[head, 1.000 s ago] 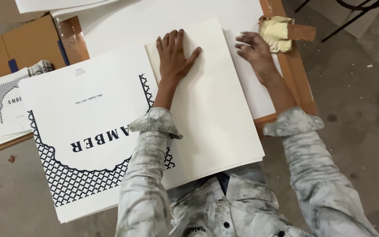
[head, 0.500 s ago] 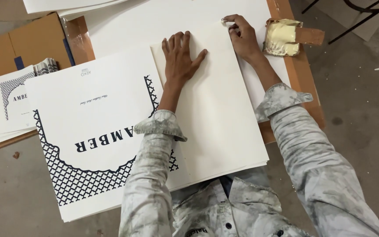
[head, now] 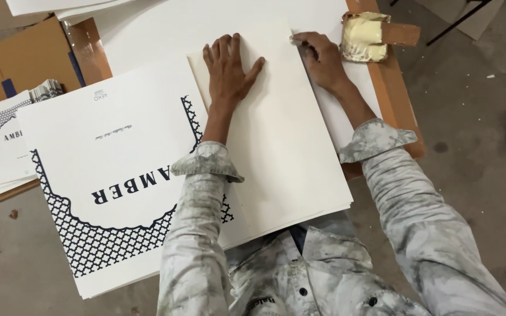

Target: The person assembles paper packaging by applying glue to the edges of a white cardboard sheet with a brush and pressing it together with another printed sheet.

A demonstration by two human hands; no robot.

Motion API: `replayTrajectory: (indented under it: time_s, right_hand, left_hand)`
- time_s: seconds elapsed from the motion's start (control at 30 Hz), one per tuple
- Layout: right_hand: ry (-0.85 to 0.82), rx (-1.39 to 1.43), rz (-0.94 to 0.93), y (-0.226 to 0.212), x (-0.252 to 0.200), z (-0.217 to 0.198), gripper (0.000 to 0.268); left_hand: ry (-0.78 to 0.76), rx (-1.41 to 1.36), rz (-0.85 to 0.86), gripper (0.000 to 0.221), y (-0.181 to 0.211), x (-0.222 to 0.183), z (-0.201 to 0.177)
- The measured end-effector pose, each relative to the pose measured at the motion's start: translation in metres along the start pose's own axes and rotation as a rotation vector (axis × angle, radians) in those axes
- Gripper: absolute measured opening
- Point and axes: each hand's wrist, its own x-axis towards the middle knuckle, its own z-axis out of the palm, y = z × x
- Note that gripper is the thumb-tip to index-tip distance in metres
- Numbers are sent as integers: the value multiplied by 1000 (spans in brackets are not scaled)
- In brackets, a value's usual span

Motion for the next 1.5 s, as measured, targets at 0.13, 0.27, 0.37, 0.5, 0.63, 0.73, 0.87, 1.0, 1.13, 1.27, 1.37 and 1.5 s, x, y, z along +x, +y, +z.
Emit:
replayTrajectory:
  time_s: [0.13,0.27,0.37,0.5,0.63,0.73,0.87,1.0,1.13,1.27,1.37,1.5]
  right_hand:
    - [-43,-21,90,-9,-20,-8,36]
    - [-21,-38,-95,-10,-43,-17,48]
    - [-65,-43,-45,-20,-62,-24,50]
    - [-64,-118,-101,-23,-89,-30,57]
    - [-90,-166,-98,-28,-116,-36,59]
    - [-114,-107,-22,-32,-133,-42,58]
    - [-120,-109,18,-38,-156,-49,59]
    - [-162,-155,-28,-49,-178,-57,59]
    - [-219,-196,17,-59,-200,-67,64]
    - [-222,-154,50,-66,-221,-73,62]
    - [-192,-181,75,-73,-236,-78,53]
    - [-217,-233,47,-81,-254,-86,48]
  left_hand:
    - [-1,49,19,82,-10,1,13]
    - [-2,67,51,83,-9,0,11]
    - [-25,54,40,82,-7,-1,7]
    - [-27,29,34,80,-4,-2,3]
    - [-27,8,30,79,-4,-2,3]
    - [-29,0,34,79,-5,-2,5]
    - [-37,3,43,79,-7,-2,6]
    - [-30,9,57,79,-7,-3,5]
    - [-36,9,52,79,-5,-3,3]
    - [-49,11,48,79,-5,-2,2]
    - [-51,10,57,79,-6,-3,3]
    - [-49,11,65,79,-7,-3,4]
